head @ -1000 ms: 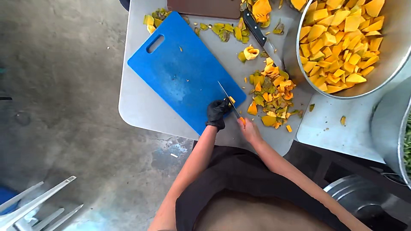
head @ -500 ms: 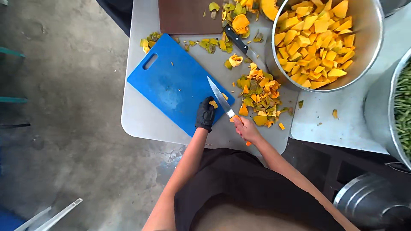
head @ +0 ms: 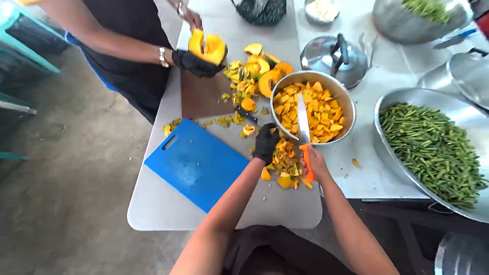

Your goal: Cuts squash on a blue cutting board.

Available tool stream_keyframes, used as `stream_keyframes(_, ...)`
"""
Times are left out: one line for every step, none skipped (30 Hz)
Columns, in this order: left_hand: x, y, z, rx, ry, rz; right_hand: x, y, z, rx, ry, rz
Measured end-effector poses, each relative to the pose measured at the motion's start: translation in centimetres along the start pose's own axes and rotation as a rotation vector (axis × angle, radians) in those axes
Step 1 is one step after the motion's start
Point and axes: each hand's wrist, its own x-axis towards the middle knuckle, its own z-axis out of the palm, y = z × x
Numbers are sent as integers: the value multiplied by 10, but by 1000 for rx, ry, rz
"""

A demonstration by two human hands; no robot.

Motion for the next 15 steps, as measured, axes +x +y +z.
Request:
stream_keyframes(19,20,18,-6,-66,37,14,0,-9,122,12,84)
stream_keyframes(38,36,34,54,-130,45,24,3,-17,209,19,175)
stream_keyframes(52,51,45,155,-176,22,31,10,-24,261,25,260)
stream_keyframes(63,60,55,247,-200,-10,31,20,-30,296,37,330)
stream_keyframes(70,64,62,280,-199,-24,26,29,-34,331,48,378)
stream_keyframes(70,64,63,261,-189,-14,17,37,-36,355,45,406)
stream_keyframes(69,61,62,206,-176,11,4,45,-38,365,34,427)
stream_keyframes(65,55,57,146,-165,24,-10,52,-40,368,5,446)
stream_keyframes(60,47,50,85,-155,8,-25,60,-42,372,-34,463)
stream_keyframes(54,39,41,27,-145,-33,-41,68,-44,377,-73,474)
stream_keyframes(48,31,32,-21,-129,-82,-55,73,-46,381,-109,481)
stream_keyframes(42,23,22,-53,-111,-127,-68,78,-47,390,-138,486)
stream_keyframes(37,15,12,-67,-96,-160,-79,80,-48,408,-160,494)
stream_keyframes(31,9,1,-58,-77,-179,-88,80,-49,435,-180,493)
stream_keyframes(29,6,-7,-72,-28,-193,-93,79,-50,475,-191,484)
